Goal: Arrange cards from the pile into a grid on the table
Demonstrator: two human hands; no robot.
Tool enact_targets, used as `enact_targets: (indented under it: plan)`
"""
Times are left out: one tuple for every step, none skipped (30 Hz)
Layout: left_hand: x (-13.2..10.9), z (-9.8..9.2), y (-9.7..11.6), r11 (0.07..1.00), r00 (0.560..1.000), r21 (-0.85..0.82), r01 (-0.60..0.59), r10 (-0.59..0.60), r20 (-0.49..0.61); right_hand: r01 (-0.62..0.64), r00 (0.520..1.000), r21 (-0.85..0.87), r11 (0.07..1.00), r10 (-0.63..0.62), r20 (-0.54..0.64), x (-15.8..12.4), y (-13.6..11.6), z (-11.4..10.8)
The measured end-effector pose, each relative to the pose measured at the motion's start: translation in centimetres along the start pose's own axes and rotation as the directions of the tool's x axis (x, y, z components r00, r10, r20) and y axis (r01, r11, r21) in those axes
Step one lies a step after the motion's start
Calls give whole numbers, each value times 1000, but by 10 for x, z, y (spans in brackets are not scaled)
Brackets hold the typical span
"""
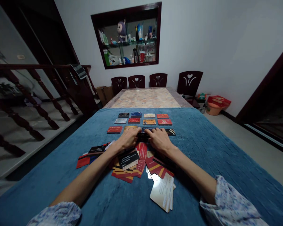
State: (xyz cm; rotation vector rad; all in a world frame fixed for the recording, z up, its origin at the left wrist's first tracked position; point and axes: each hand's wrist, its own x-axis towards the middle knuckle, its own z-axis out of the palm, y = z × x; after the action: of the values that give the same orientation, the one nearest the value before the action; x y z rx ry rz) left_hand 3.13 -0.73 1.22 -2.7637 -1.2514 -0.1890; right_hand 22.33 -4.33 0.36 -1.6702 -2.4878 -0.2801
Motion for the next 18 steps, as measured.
enact_targets:
  plan:
    - [0,0,2,1000,1000,8,4,-4,5,-7,1000,-3,1000,7,8,0,-1,0]
    - [-1,0,3,1000,1000,10,9,-9,7,-15,1000,-4,1000,15,14,0,-2,1]
    - [-1,1,4,1000,1000,5,13,-13,9,-22,1000,-3,1000,22,19,0,-3,1]
    - [-1,1,5,1000,1000,-2,21,-21,12,-29,999,0,1000,29,23,0,-3,3]
    - [-1,2,5,999,999,-12,30,-29,16,-37,999,6,999,37,26,0,-4,4]
    - [-1,3,5,999,999,-22,36,-36,18,-45,999,13,999,44,29,0,-5,5]
    - [-1,4,5,999,999,-31,42,-41,17,-51,998,20,999,50,33,0,-5,6]
    - [-1,5,5,998,999,-39,46,-46,14,-57,998,26,998,56,37,0,-5,8]
    - [-1,5,5,998,999,-43,50,-49,10,-61,997,32,998,60,42,1,-5,9]
    - [-1,6,5,998,999,-45,53,-53,6,-63,997,38,997,61,46,1,-5,10]
    - [-1,7,5,997,998,-46,56,-56,1,-64,997,42,997,62,48,1,-4,11]
    - [-1,7,5,997,998,-45,59,-60,-7,-63,997,45,997,61,45,1,-3,12]
    - [-1,7,5,997,998,-45,60,-61,-15,-60,997,46,997,59,39,2,-3,13]
    - [-1,7,5,997,998,-45,62,-63,-24,-56,998,46,997,54,31,2,-2,13]
    - [-1,6,5,997,997,-46,64,-65,-31,-51,999,44,998,50,21,2,-1,13]
    - [-1,5,6,997,997,-49,65,-67,-35,-45,999,41,998,45,11,2,-1,13]
    - [-1,4,6,996,997,-54,66,-68,-36,-41,999,37,998,41,1,2,-1,13]
    - [-1,2,6,996,997,-60,67,-69,-32,-37,999,31,999,37,-10,2,-1,13]
